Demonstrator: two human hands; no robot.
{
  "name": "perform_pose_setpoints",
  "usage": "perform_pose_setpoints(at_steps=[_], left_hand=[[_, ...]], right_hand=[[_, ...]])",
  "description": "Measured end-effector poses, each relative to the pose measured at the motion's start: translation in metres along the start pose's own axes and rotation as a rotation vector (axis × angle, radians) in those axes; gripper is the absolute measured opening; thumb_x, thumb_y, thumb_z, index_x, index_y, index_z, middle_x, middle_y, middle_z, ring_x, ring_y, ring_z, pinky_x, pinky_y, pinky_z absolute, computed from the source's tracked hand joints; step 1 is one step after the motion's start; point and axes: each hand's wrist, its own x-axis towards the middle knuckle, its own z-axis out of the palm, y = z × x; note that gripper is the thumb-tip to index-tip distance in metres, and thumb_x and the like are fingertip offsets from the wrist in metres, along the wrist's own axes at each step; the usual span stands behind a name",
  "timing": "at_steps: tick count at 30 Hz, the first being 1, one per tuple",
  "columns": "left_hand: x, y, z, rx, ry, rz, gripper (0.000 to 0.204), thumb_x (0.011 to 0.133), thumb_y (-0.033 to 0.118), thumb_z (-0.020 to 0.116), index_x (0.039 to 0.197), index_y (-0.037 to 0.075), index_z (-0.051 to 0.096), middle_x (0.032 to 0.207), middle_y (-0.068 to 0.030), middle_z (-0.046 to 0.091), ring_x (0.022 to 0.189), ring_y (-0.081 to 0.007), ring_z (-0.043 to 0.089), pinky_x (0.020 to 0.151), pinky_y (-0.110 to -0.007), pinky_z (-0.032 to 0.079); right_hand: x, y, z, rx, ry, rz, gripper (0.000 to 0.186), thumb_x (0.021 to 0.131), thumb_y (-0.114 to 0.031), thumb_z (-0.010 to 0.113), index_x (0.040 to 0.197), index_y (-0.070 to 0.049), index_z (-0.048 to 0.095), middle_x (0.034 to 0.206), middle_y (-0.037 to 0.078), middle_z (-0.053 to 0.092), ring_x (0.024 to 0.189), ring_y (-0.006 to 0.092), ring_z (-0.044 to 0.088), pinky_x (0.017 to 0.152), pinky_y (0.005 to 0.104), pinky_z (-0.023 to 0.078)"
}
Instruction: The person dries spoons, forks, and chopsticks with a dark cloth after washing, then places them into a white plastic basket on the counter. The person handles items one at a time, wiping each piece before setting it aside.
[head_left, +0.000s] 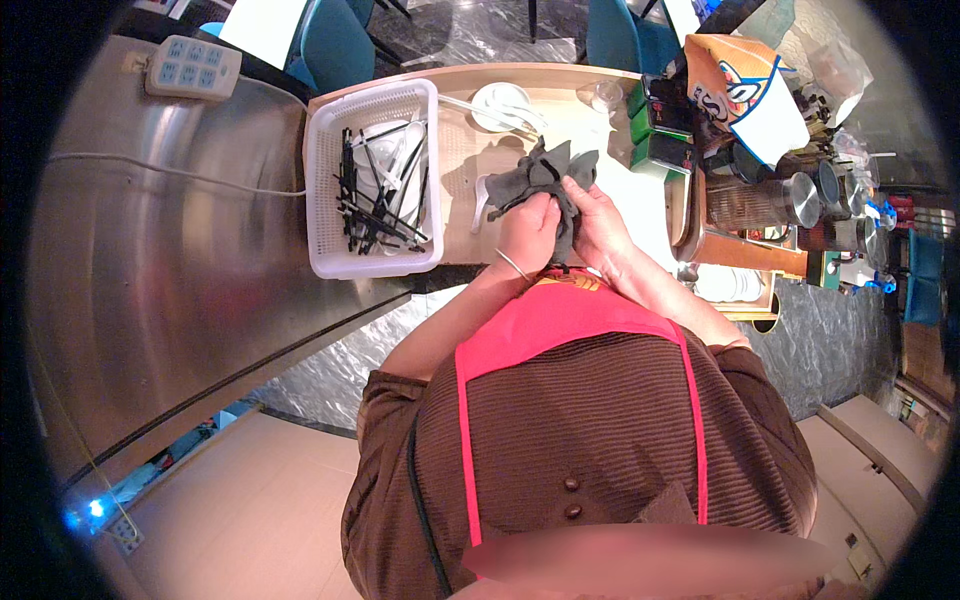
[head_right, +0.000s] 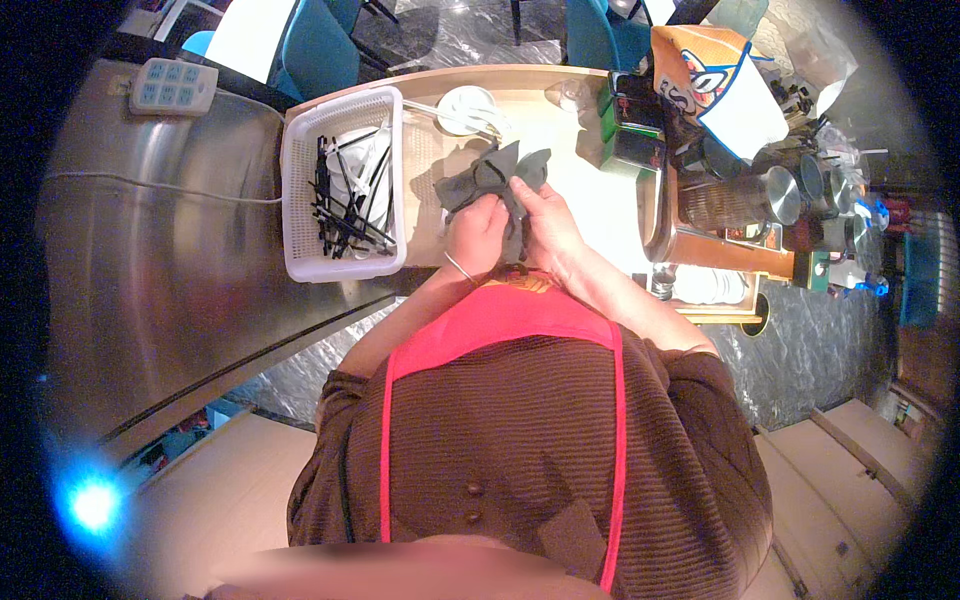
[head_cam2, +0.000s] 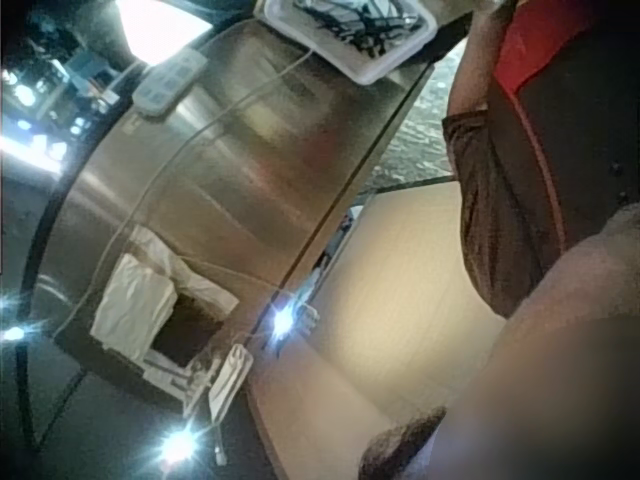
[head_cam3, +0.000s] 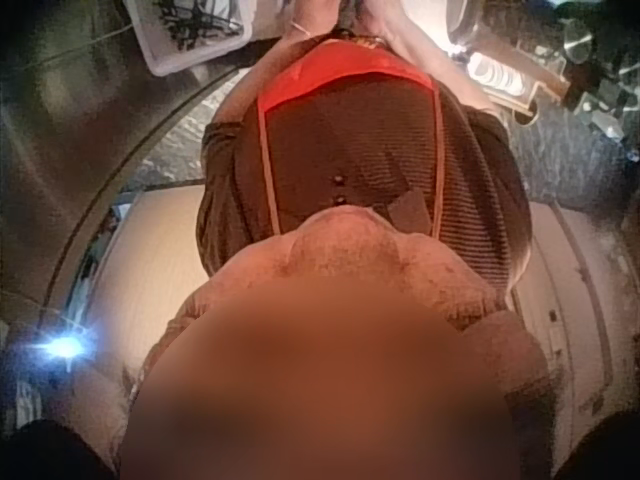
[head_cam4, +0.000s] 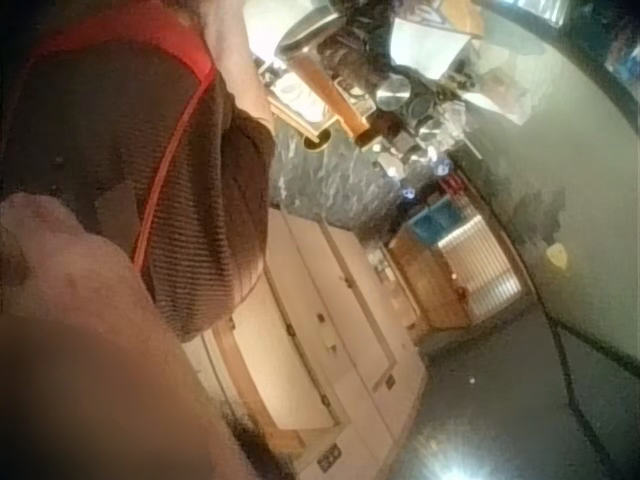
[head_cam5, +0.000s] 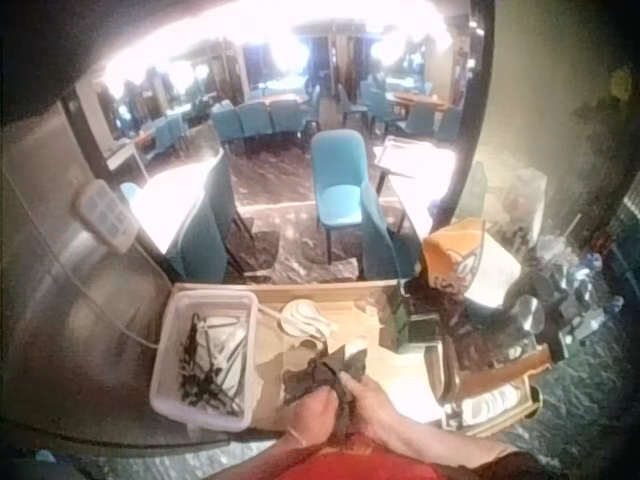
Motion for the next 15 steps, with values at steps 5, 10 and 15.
perform_pose_setpoints(at_steps=[5,10,15], left_hand=[[0.012,-0.015,-0.005,-0.025,-0.32,-0.136,0.026,0.103,0.022,0.057,0.093,-0.001,0.064,0.088,-0.0243,0.068,0.084,-0.0432,0.066,0.073,-0.046,0.052],[0.008,-0.038,-0.025,-0.281,-0.476,-0.254,0.031,0.109,0.027,0.054,0.115,0.0,0.068,0.093,-0.0077,0.067,0.09,-0.0136,0.061,0.08,-0.033,0.053],[0.01,-0.032,-0.021,-1.281,-0.126,-0.499,0.034,0.114,0.02,0.045,0.134,-0.002,0.061,0.119,-0.0069,0.07,0.108,-0.0152,0.066,0.094,-0.031,0.054]], right_hand=[[0.012,-0.013,-0.023,-0.327,0.159,-0.082,0.032,0.102,-0.02,0.068,0.127,-0.001,0.066,0.121,0.009,0.07,0.109,0.0191,0.065,0.101,0.0376,0.05],[0.022,-0.072,-0.043,-0.351,0.306,-0.206,0.028,0.104,-0.028,0.064,0.115,-0.003,0.068,0.094,0.002,0.072,0.075,0.0095,0.064,0.064,0.0253,0.049],[-0.009,-0.079,-0.041,-1.042,-0.064,-0.066,0.024,0.101,-0.028,0.066,0.106,-0.005,0.068,0.071,0.001,0.063,0.061,0.0089,0.058,0.052,0.0281,0.044]])
